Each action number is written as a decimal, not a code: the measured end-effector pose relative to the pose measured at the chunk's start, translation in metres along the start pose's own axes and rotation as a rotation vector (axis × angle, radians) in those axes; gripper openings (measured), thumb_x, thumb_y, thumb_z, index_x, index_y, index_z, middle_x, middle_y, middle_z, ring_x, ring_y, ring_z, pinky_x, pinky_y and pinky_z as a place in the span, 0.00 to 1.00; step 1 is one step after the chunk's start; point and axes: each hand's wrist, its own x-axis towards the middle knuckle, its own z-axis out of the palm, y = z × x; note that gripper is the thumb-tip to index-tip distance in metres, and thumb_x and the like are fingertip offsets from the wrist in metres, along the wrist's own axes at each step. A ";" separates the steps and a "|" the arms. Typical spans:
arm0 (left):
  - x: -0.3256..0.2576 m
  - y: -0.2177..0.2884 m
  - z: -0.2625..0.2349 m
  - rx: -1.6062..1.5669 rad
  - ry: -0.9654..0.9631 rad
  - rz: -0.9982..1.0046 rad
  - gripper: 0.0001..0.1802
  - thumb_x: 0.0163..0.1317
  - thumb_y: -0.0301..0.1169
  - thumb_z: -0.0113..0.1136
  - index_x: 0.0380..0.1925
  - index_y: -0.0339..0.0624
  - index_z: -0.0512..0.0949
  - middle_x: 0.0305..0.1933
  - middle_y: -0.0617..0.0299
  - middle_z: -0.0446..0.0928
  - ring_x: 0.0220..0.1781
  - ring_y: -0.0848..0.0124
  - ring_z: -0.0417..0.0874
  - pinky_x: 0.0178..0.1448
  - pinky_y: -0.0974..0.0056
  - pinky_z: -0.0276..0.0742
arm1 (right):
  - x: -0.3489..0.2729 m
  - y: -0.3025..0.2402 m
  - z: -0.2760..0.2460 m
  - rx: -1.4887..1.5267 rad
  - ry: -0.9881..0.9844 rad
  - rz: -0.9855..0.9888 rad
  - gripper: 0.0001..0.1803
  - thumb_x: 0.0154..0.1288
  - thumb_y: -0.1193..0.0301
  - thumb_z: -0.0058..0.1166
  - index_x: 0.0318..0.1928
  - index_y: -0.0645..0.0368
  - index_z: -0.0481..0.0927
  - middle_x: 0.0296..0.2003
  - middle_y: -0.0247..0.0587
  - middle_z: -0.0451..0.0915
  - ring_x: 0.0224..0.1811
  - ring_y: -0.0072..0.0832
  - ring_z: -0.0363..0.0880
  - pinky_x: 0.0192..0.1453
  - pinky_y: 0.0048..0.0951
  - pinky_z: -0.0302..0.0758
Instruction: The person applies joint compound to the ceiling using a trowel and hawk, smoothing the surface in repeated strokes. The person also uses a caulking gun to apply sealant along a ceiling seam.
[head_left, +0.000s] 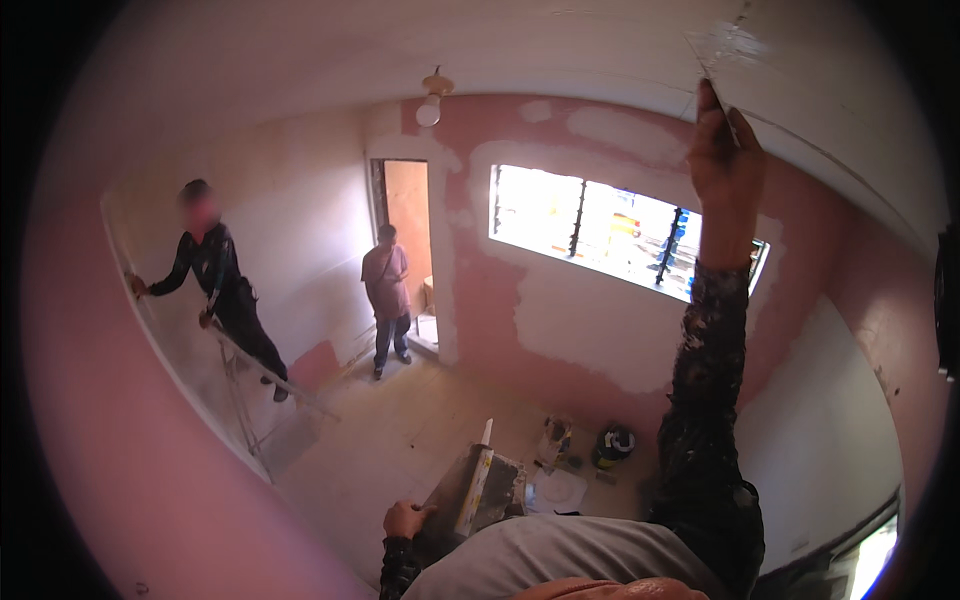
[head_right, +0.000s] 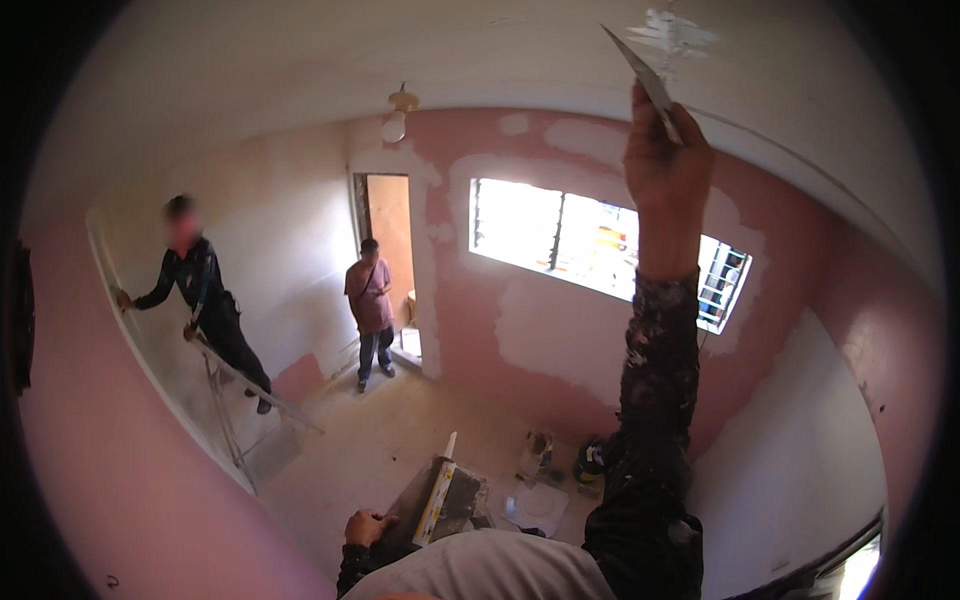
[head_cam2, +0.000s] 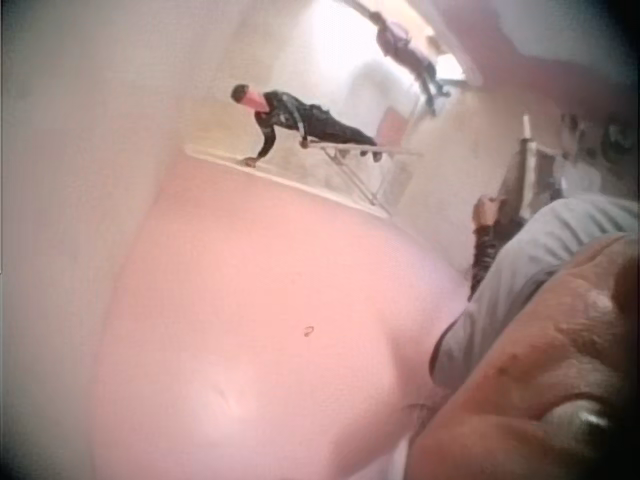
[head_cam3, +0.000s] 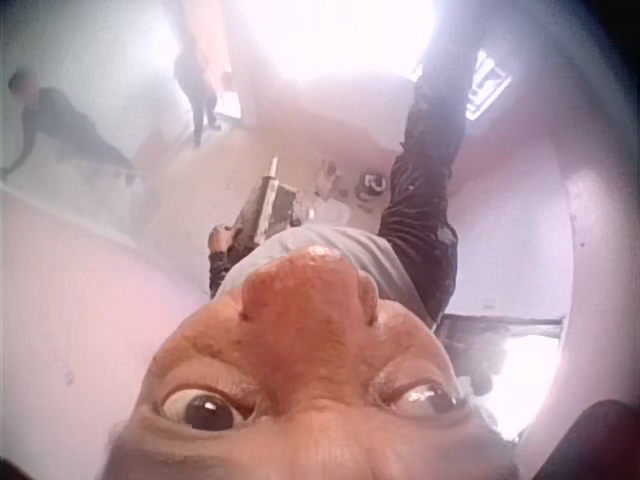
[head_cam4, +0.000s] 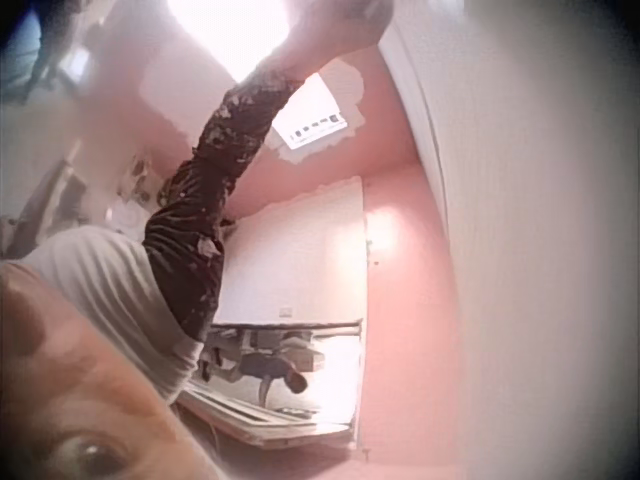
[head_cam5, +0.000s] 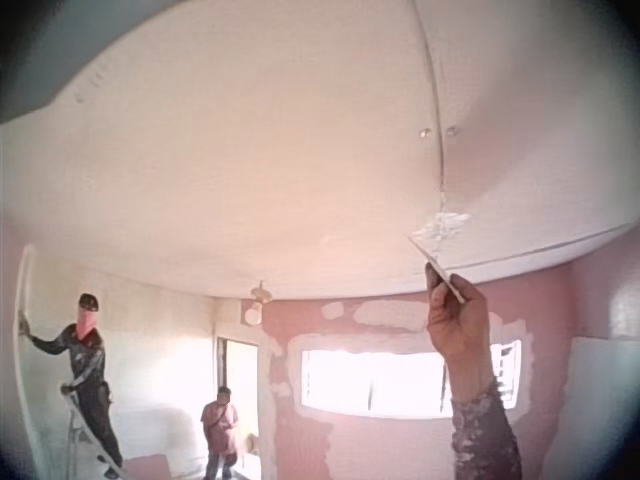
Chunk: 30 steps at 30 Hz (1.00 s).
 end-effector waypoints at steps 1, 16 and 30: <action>0.006 0.001 0.002 -0.004 0.001 -0.002 0.33 0.45 0.63 0.72 0.35 0.43 0.88 0.36 0.51 0.86 0.42 0.51 0.87 0.47 0.53 0.81 | 0.001 0.002 0.008 0.035 -0.009 0.035 0.18 0.75 0.76 0.37 0.56 0.80 0.67 0.52 0.65 0.76 0.59 0.50 0.78 0.56 0.33 0.87; -0.002 0.021 -0.002 -0.061 -0.026 -0.022 0.33 0.44 0.60 0.75 0.36 0.41 0.87 0.38 0.50 0.86 0.43 0.53 0.87 0.49 0.55 0.81 | 0.005 -0.039 0.019 0.081 -0.127 -0.019 0.21 0.65 0.81 0.43 0.57 0.83 0.68 0.51 0.64 0.74 0.38 0.31 0.77 0.38 0.17 0.83; -0.004 0.035 -0.018 0.020 -0.053 0.000 0.29 0.51 0.59 0.70 0.38 0.44 0.87 0.38 0.47 0.85 0.44 0.49 0.86 0.46 0.51 0.80 | -0.143 0.036 -0.038 -0.198 0.236 0.353 0.16 0.74 0.72 0.44 0.55 0.70 0.73 0.36 0.39 0.77 0.33 0.21 0.77 0.33 0.19 0.75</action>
